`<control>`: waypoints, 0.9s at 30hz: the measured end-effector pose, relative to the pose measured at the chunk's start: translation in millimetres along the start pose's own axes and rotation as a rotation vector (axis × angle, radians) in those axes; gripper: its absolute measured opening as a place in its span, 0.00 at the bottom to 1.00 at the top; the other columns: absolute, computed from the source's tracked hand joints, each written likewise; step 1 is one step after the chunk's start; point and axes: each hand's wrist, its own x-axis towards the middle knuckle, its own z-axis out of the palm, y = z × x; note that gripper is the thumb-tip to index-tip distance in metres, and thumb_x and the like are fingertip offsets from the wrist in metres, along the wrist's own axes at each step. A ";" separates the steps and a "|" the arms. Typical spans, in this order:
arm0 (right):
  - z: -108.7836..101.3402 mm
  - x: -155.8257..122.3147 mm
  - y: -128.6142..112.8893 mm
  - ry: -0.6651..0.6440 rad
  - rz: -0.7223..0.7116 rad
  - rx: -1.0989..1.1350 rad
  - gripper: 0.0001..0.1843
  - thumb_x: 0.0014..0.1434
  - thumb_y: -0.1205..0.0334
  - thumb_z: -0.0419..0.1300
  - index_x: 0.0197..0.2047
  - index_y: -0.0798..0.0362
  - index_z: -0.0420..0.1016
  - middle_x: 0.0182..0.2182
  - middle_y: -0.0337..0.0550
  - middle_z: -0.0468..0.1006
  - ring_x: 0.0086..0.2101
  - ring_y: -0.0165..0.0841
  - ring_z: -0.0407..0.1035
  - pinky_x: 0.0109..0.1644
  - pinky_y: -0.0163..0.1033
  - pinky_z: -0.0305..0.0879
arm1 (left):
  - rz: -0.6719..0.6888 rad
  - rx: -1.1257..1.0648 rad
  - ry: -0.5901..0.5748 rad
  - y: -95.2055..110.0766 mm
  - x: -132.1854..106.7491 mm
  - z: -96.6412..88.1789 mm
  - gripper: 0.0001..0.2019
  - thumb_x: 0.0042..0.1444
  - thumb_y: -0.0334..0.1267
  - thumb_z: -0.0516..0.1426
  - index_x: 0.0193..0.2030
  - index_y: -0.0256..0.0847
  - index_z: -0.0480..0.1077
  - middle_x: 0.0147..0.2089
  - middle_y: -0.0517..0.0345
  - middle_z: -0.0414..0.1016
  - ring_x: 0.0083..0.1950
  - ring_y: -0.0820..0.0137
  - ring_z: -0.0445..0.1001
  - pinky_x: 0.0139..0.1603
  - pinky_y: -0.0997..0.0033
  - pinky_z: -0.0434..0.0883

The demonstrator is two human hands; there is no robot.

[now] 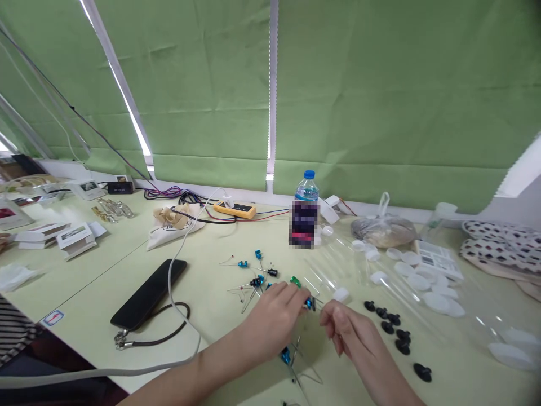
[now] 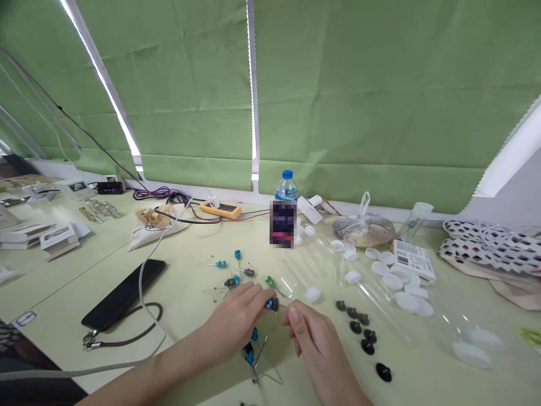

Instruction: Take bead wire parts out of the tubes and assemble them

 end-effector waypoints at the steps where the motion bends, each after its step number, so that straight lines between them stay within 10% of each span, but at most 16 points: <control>1: 0.5 0.4 0.1 -0.020 0.013 -0.009 0.24 0.68 0.47 0.40 0.28 0.51 0.63 0.22 0.35 0.64 0.23 0.29 0.60 0.28 0.34 0.56 | 0.081 0.133 -0.028 1.3 -1.3 2.0 0.15 0.64 0.28 0.43 0.54 0.34 0.62 0.40 0.47 0.71 0.40 0.62 0.68 0.41 0.63 0.66; 7: 10.4 0.7 -3.6 -0.015 0.013 -0.136 0.23 0.67 0.48 0.41 0.23 0.50 0.53 0.20 0.33 0.58 0.23 0.29 0.56 0.27 0.34 0.53 | 0.210 0.308 -0.079 8.4 -6.6 12.7 0.11 0.63 0.27 0.43 0.43 0.35 0.65 0.34 0.48 0.71 0.33 0.64 0.67 0.33 0.66 0.63; 15: -6.0 1.1 3.0 0.008 -0.344 -0.380 0.08 0.66 0.58 0.47 0.46 0.46 0.63 0.42 0.43 0.69 0.39 0.35 0.67 0.42 0.38 0.64 | -0.191 -0.383 -0.147 5.8 -4.8 1.8 0.07 0.63 0.31 0.47 0.40 0.40 0.65 0.28 0.60 0.72 0.26 0.72 0.68 0.27 0.76 0.59; 18: -12.2 1.2 1.3 -0.006 -0.258 -0.343 0.16 0.64 0.54 0.51 0.54 0.46 0.58 0.43 0.43 0.69 0.38 0.34 0.67 0.42 0.39 0.65 | -0.233 -0.456 -0.167 3.9 -5.1 2.8 0.06 0.60 0.30 0.49 0.40 0.40 0.66 0.30 0.59 0.74 0.26 0.72 0.70 0.27 0.77 0.60; 23: -12.7 -1.2 -7.7 -0.170 -0.029 -0.350 0.23 0.69 0.51 0.38 0.26 0.50 0.60 0.22 0.35 0.66 0.26 0.32 0.64 0.30 0.36 0.59 | -0.169 -0.440 -0.193 5.8 -8.8 8.4 0.09 0.58 0.27 0.49 0.43 0.41 0.66 0.35 0.57 0.78 0.33 0.69 0.75 0.31 0.78 0.64; 27: -18.0 -0.2 -9.0 -0.193 -0.096 -0.291 0.10 0.66 0.53 0.48 0.47 0.46 0.62 0.38 0.39 0.70 0.36 0.33 0.67 0.40 0.37 0.62 | -0.171 -0.355 -0.185 4.5 -9.3 8.6 0.08 0.59 0.27 0.48 0.41 0.40 0.65 0.31 0.59 0.77 0.28 0.71 0.74 0.29 0.78 0.63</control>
